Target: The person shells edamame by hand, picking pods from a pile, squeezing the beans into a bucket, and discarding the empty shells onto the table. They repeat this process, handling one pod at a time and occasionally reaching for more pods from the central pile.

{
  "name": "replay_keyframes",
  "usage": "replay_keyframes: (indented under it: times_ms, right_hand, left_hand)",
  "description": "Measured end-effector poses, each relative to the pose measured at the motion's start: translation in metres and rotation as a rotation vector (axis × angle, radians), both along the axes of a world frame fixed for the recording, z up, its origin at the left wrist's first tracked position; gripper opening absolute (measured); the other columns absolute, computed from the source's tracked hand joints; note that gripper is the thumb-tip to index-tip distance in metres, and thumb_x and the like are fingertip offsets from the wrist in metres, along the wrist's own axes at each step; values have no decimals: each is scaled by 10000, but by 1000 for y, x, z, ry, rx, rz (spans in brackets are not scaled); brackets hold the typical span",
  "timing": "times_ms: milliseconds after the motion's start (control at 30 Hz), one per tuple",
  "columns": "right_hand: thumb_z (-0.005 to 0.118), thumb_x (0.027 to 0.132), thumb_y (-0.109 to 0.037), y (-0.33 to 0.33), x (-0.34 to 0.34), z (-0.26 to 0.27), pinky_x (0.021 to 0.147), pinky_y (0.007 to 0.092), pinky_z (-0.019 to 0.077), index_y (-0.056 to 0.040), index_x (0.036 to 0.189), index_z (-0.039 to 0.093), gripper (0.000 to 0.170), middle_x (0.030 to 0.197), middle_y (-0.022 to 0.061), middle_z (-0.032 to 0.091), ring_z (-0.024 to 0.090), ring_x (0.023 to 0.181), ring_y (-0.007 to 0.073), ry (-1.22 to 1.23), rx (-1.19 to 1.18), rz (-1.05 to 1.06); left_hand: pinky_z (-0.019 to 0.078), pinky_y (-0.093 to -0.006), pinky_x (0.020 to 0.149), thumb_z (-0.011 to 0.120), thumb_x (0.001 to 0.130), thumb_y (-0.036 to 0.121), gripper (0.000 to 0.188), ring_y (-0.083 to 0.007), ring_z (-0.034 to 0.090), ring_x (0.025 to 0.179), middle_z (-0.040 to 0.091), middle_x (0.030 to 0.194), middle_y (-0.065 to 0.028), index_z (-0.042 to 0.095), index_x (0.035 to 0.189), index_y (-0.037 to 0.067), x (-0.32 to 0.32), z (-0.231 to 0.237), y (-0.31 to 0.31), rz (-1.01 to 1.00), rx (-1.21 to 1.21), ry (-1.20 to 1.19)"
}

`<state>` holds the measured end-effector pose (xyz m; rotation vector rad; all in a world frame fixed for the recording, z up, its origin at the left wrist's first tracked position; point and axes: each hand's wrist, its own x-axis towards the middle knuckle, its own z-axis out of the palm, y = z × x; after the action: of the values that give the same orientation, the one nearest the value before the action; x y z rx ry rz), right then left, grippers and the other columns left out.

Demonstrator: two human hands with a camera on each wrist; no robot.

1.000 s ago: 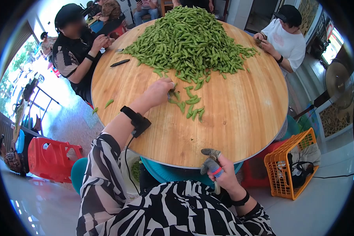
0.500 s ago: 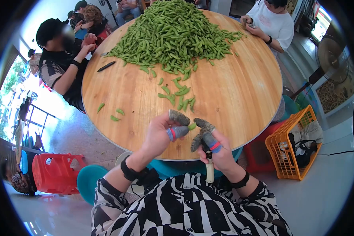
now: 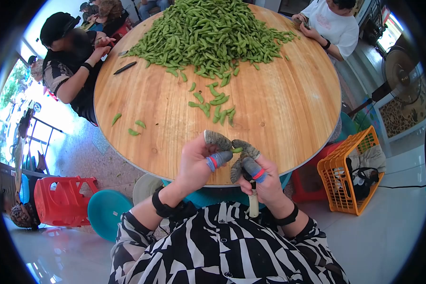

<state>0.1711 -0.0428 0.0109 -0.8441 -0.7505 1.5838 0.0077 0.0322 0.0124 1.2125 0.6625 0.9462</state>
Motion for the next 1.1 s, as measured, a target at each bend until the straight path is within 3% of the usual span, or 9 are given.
replay_keyframes:
  times_ms: [167,233,367,467,533,633,967,1067,1100]
  right_hand:
    - [412,981,-123,-1,4,-1,408,169,346,-34,1307,461,342,756,67,566,449,505,43,-20,31,27]
    - [422,981,-134,-2,8,0,408,172,347,-35,1304,465,340,752,68,563,450,505,44,14,35,55]
    - [435,980,-156,-2,10,-1,404,185,352,-40,1284,478,328,747,73,557,460,501,67,179,-66,100]
    - [440,979,-169,0,9,-4,395,189,352,-36,1264,491,318,753,78,562,471,500,83,245,-121,81]
    - [441,979,-173,-1,7,-4,387,188,350,-32,1252,498,313,758,80,566,478,499,90,260,-135,84]
    - [450,975,-183,0,6,-4,370,186,353,-22,1227,513,306,751,88,570,487,489,97,234,-148,70]
    - [482,961,-183,-3,9,-7,341,180,355,-5,1179,528,285,760,118,591,500,469,105,285,-145,156]
    - [494,957,-178,-6,5,0,345,185,359,-5,1201,523,301,797,138,615,504,470,105,299,-128,120]
    - [499,955,-175,-5,4,2,348,188,361,-3,1209,521,308,818,147,627,507,472,104,304,-117,93]
  left_hand:
    - [471,-240,562,649,804,-44,209,-110,580,670,634,817,-55,580,995,6,-2,-10,7,-58,-106,-52]
    - [468,-248,545,648,797,-49,218,-136,579,635,627,799,-64,580,996,5,-5,-16,11,-274,-515,-392]
    - [473,-266,538,629,807,-47,207,-153,590,646,632,808,-63,583,1002,2,-2,-12,6,-285,-631,-360]
    - [468,-307,521,640,786,-30,211,-202,597,637,612,781,-83,594,988,4,-1,-5,0,-67,-100,22]
    - [458,-341,523,666,747,-6,238,-254,586,625,564,748,-107,608,977,11,-5,3,-3,37,768,515]
    - [445,-366,531,687,709,9,274,-308,560,620,515,729,-130,613,973,13,-9,3,-2,96,1035,531]
    - [462,-363,576,656,791,64,206,-347,572,660,582,768,-171,638,994,32,-9,4,0,-94,687,385]
    - [450,-331,580,633,837,85,143,-271,587,642,596,723,-131,638,961,14,-7,2,-6,-13,603,329]
    - [442,-313,571,624,854,101,143,-218,580,639,594,705,-99,634,958,4,-10,5,-5,-80,326,237]
